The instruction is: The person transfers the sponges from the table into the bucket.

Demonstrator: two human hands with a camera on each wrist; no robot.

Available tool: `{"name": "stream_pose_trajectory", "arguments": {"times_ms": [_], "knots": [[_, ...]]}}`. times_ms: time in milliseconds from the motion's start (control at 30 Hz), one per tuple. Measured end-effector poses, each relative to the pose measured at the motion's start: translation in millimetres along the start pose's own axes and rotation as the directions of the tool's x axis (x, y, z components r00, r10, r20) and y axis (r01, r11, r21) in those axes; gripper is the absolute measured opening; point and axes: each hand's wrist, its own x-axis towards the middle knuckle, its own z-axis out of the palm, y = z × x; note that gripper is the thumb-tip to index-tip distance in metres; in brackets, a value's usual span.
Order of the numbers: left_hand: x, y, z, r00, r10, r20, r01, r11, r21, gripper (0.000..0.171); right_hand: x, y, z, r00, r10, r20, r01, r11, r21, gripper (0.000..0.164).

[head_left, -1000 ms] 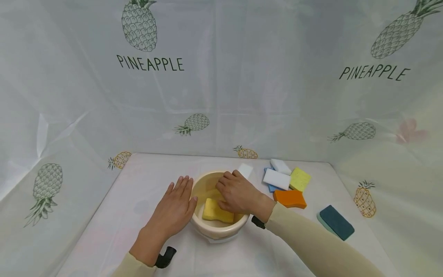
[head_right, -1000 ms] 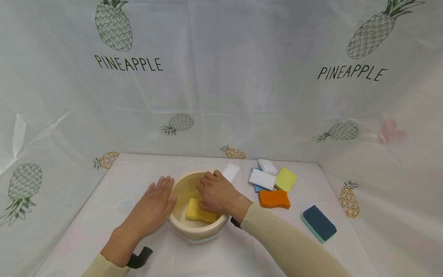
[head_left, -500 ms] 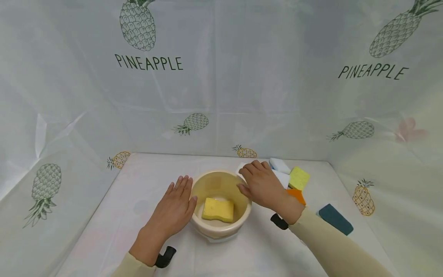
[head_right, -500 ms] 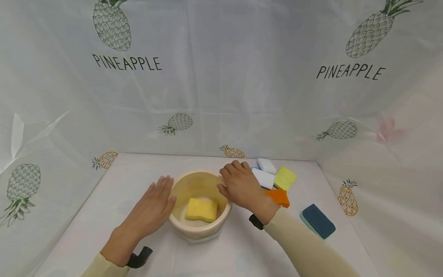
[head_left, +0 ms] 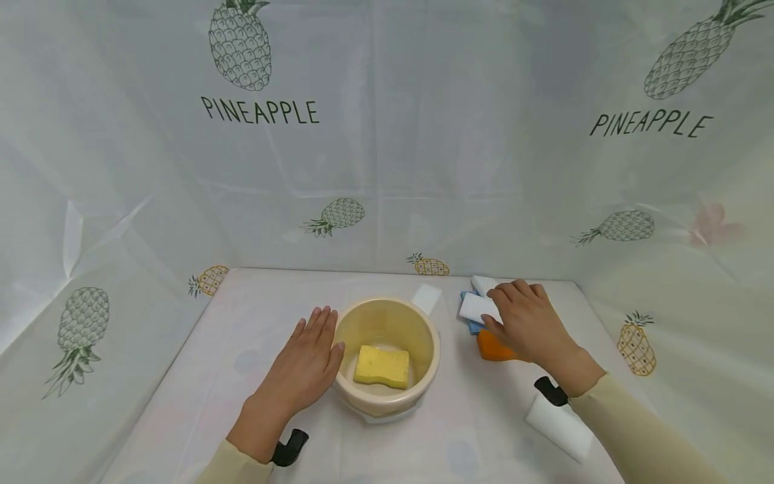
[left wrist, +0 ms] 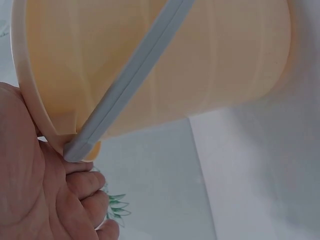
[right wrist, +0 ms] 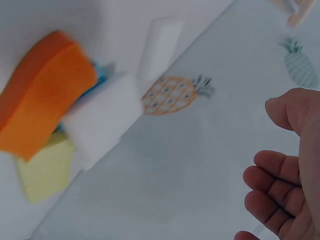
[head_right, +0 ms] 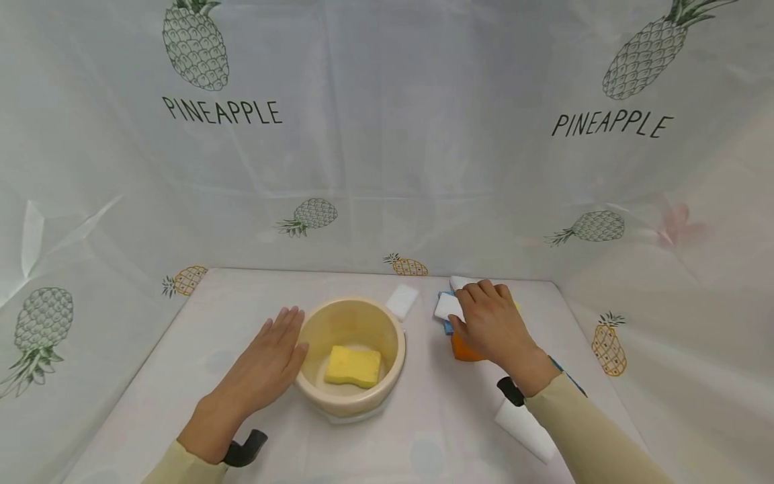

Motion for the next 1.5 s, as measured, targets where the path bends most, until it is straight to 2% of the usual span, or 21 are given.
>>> {"name": "stream_pose_trajectory", "arguments": {"times_ms": [167,367,633,800,1000,1167,1233,1367,1500], "knots": [[0.4,-0.2,0.9,1.0,-0.007,0.014,0.007,1.0,-0.01,0.065,-25,23,4,0.999,0.031,0.041,-0.03,0.999,-0.031,0.053],[0.6,0.1,1.4,1.0,-0.012,0.023,0.012,1.0,-0.015,0.066,-56,48,5,0.987,0.098,0.13,-0.087,0.993,-0.084,0.058],[0.8,-0.6,0.9,1.0,-0.013,0.021,0.013,1.0,-0.013,0.066,-92,71,5,0.954,0.184,0.235,-0.154,0.978,-0.137,0.062],[0.3,-1.1,-0.1,1.0,-0.008,0.019,0.008,1.0,-0.019,0.066,-109,78,7,0.941,0.2,0.273,-0.16,0.974,-0.162,0.063],[-0.5,-0.3,-0.8,0.999,-0.016,0.032,0.017,0.999,-0.035,0.066,-124,83,8,0.902,0.248,0.354,-0.189,0.962,-0.195,0.063],[-1.1,-0.3,-1.1,0.999,-0.014,0.033,0.015,0.999,-0.044,0.066,-143,86,9,0.925,0.219,0.31,-0.167,0.968,-0.187,0.063],[-1.1,-0.6,-1.0,1.0,-0.01,0.029,0.011,0.999,-0.045,0.066,-149,85,8,0.921,0.225,0.32,-0.171,0.967,-0.186,0.065],[-0.9,-0.8,-0.2,1.0,-0.003,0.019,0.004,0.999,-0.046,0.066,-163,81,6,0.89,0.258,0.376,-0.194,0.96,-0.201,0.073],[-0.7,-0.7,0.5,1.0,-0.001,0.015,0.002,0.999,-0.051,0.066,-178,79,8,0.845,0.297,0.445,-0.222,0.952,-0.213,0.078]]}}
